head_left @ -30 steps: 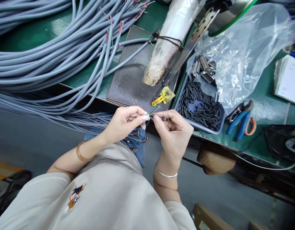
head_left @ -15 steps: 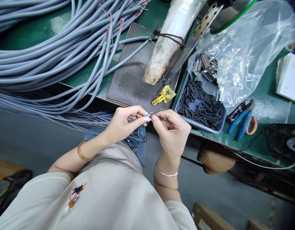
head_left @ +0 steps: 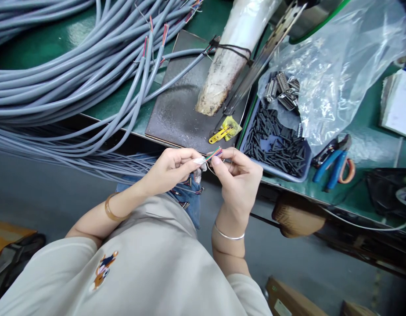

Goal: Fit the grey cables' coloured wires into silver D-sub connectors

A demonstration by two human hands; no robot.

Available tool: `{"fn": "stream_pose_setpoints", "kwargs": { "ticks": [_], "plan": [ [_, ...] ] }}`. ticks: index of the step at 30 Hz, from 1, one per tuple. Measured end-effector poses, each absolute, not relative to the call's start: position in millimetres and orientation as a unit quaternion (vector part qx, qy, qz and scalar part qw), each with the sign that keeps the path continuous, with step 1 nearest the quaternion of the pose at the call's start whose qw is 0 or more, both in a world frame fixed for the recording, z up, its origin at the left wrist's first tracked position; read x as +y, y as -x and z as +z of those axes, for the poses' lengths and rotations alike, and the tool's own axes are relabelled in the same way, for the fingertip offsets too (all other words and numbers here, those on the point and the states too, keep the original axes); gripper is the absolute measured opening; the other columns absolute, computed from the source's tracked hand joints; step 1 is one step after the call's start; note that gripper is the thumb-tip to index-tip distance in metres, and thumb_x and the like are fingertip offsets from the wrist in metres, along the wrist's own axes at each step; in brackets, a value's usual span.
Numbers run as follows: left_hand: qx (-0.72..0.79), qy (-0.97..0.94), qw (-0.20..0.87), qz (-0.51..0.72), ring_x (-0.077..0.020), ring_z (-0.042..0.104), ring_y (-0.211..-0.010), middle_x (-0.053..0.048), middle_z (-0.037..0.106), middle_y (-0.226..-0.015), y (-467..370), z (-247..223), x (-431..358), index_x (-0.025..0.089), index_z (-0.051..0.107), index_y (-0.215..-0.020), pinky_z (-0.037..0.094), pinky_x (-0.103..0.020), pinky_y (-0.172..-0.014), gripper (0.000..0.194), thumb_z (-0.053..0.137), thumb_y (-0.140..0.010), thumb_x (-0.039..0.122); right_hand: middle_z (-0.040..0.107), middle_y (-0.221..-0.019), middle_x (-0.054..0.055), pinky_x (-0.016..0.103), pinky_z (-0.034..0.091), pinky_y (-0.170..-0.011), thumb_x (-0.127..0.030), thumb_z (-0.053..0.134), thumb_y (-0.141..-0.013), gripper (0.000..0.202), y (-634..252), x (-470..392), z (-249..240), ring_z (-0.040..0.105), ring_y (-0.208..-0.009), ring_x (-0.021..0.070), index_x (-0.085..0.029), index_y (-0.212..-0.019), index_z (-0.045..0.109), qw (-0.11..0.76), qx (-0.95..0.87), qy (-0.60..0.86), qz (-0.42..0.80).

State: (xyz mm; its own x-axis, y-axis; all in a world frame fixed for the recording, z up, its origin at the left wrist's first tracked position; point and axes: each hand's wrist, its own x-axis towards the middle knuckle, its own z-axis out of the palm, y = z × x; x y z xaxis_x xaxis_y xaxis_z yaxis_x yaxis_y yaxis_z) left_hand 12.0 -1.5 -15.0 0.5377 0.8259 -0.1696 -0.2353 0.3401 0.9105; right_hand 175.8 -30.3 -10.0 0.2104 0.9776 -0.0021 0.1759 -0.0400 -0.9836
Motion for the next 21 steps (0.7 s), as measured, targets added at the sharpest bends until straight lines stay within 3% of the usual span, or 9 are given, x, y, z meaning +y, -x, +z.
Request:
{"fn": "stream_pose_setpoints", "kwargs": {
  "ticks": [5, 12, 18, 21],
  "plan": [
    [0.322, -0.419, 0.785, 0.323, -0.0019, 0.034, -0.038, 0.003, 0.056, -0.053, -10.4, -14.4, -0.9, 0.012, 0.062, -0.083, 0.022, -0.018, -0.036, 0.050, 0.075, -0.083, 0.060, 0.053, -0.065, -0.005, 0.019, 0.022, -0.041, -0.033, 0.075, -0.081, 0.014, -177.0, -29.8, -14.4, 0.033, -0.048, 0.0039, -0.021, -0.077, 0.069, 0.503, -0.465, 0.587, 0.432],
    [0.323, -0.418, 0.784, 0.325, -0.0025, 0.037, -0.039, 0.002, 0.060, -0.055, -9.7, -14.8, -1.9, 0.013, 0.065, -0.084, 0.024, -0.018, -0.036, 0.044, 0.079, -0.081, 0.054, 0.056, -0.066, -0.005, 0.018, 0.027, -0.043, -0.040, 0.078, -0.078, 0.025, -181.5, -26.0, -20.4, 0.037, -0.048, 0.0036, -0.019, -0.075, 0.065, 0.496, -0.452, 0.559, 0.486],
    [0.358, -0.438, 0.742, 0.361, -0.0031, 0.044, -0.042, 0.001, 0.063, -0.060, -11.9, -12.1, -3.3, 0.014, 0.064, -0.078, 0.036, -0.017, -0.041, 0.042, 0.078, -0.082, 0.053, 0.060, -0.071, -0.003, 0.021, 0.025, -0.041, -0.033, 0.074, -0.084, 0.014, -176.4, -36.2, -7.9, 0.036, -0.048, 0.0047, -0.021, -0.080, 0.068, 0.533, -0.477, 0.626, 0.311],
    [0.352, -0.442, 0.738, 0.369, -0.0045, 0.050, -0.046, 0.001, 0.064, -0.061, -12.2, -14.2, -3.9, 0.014, 0.066, -0.081, 0.041, -0.017, -0.045, 0.038, 0.080, -0.082, 0.049, 0.062, -0.074, -0.002, 0.022, 0.023, -0.041, -0.031, 0.073, -0.086, 0.011, -174.0, -40.9, -4.7, 0.034, -0.047, 0.0040, -0.021, -0.081, 0.071, 0.502, -0.503, 0.627, 0.318]
  ]
}}
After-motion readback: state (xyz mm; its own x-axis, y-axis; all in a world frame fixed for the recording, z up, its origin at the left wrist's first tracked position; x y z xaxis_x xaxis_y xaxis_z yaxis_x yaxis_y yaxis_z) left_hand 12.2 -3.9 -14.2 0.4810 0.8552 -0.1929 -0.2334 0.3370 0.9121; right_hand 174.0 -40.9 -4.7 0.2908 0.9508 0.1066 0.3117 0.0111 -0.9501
